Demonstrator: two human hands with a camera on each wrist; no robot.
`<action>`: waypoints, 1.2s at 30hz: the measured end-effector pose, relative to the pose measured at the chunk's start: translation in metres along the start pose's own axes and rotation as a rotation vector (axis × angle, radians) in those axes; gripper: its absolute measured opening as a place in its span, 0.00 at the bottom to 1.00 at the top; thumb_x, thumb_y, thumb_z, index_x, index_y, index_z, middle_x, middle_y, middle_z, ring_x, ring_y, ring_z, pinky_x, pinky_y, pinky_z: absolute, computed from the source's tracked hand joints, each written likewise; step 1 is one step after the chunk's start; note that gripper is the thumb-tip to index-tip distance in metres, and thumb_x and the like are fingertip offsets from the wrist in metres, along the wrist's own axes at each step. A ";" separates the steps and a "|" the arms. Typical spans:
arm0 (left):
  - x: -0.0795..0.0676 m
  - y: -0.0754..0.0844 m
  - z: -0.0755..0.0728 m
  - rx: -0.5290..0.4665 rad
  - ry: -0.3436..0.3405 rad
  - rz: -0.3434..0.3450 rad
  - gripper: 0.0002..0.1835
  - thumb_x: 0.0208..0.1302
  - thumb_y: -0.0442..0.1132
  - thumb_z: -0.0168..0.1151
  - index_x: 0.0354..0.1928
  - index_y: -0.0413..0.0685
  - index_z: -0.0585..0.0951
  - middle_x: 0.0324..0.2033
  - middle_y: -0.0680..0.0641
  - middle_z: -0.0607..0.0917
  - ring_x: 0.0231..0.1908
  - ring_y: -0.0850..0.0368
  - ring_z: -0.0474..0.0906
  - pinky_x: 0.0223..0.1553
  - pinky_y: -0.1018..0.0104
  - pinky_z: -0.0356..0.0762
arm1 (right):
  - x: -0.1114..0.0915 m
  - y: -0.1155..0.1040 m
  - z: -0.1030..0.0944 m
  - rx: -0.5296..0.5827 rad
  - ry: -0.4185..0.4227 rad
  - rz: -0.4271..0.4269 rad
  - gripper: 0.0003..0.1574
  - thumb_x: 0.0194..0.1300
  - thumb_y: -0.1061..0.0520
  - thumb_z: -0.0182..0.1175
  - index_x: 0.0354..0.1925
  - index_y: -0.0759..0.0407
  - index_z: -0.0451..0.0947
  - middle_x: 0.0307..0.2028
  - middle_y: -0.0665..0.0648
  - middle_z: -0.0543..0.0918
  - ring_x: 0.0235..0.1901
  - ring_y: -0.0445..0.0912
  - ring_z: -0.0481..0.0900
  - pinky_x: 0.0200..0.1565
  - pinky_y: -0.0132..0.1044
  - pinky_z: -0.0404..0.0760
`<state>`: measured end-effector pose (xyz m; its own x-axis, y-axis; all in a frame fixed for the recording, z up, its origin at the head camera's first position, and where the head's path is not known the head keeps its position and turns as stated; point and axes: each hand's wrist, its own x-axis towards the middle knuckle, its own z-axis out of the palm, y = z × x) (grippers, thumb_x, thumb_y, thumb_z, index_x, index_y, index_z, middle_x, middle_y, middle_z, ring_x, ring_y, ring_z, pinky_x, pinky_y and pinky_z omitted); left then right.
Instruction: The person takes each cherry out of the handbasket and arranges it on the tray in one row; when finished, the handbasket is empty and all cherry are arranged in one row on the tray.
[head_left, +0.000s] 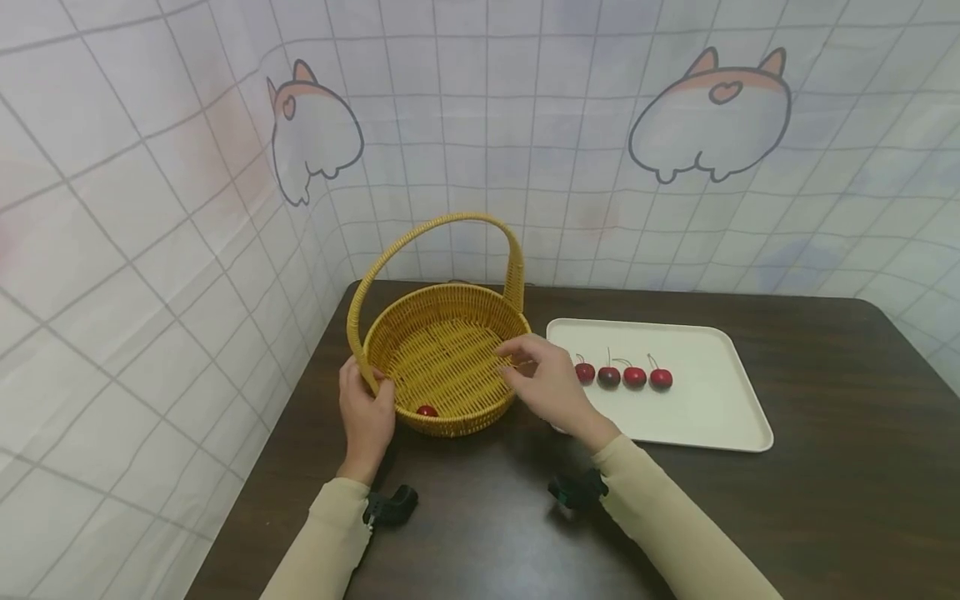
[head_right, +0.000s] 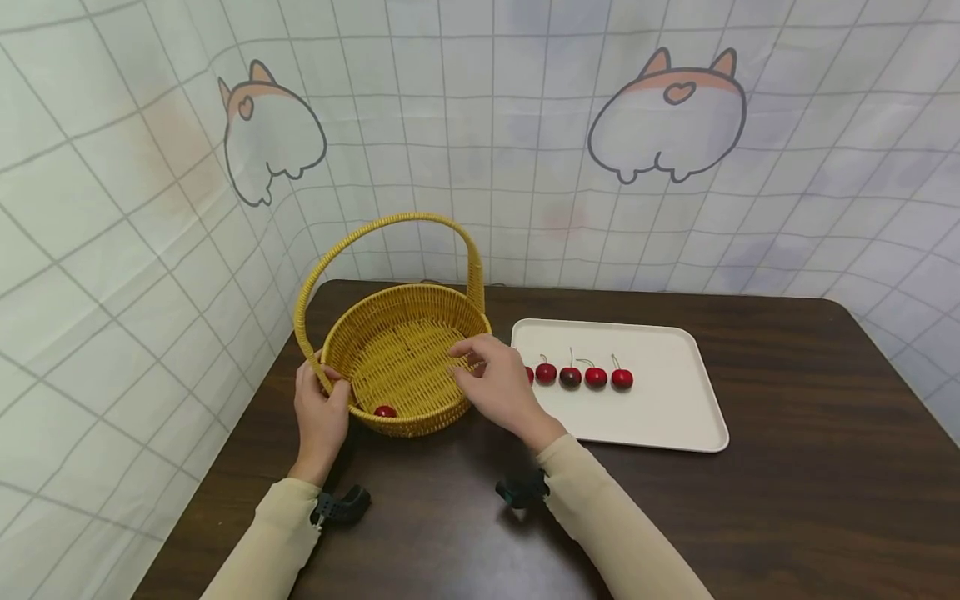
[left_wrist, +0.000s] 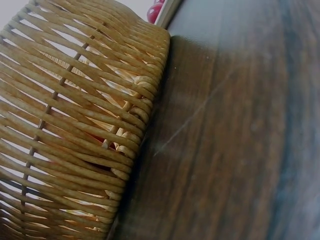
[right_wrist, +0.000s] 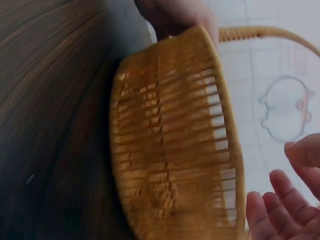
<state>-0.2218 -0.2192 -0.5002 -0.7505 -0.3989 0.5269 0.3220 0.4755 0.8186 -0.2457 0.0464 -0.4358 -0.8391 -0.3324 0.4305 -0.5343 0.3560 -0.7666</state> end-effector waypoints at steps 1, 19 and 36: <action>0.000 -0.001 0.000 -0.001 0.002 0.005 0.05 0.60 0.26 0.52 0.33 0.43 0.69 0.57 0.36 0.71 0.40 0.51 0.65 0.37 0.57 0.61 | 0.004 -0.002 0.005 0.005 -0.014 -0.011 0.12 0.61 0.61 0.65 0.46 0.58 0.82 0.43 0.57 0.84 0.41 0.48 0.79 0.44 0.46 0.81; 0.003 -0.001 0.002 0.020 0.007 0.032 0.03 0.61 0.28 0.54 0.33 0.41 0.70 0.56 0.35 0.72 0.45 0.48 0.67 0.41 0.57 0.61 | 0.048 -0.014 0.051 -0.198 -0.515 0.066 0.22 0.61 0.56 0.67 0.54 0.58 0.81 0.48 0.56 0.85 0.50 0.49 0.80 0.51 0.45 0.77; 0.003 -0.004 0.000 0.010 0.026 0.060 0.06 0.61 0.26 0.57 0.32 0.41 0.70 0.55 0.34 0.73 0.44 0.48 0.67 0.41 0.58 0.61 | 0.054 -0.014 0.077 -0.202 -0.761 0.038 0.26 0.61 0.61 0.65 0.59 0.56 0.78 0.54 0.54 0.83 0.53 0.49 0.79 0.51 0.40 0.78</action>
<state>-0.2250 -0.2223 -0.5020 -0.7146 -0.3902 0.5806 0.3598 0.5067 0.7834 -0.2759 -0.0444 -0.4384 -0.5961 -0.7973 -0.0947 -0.5760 0.5068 -0.6414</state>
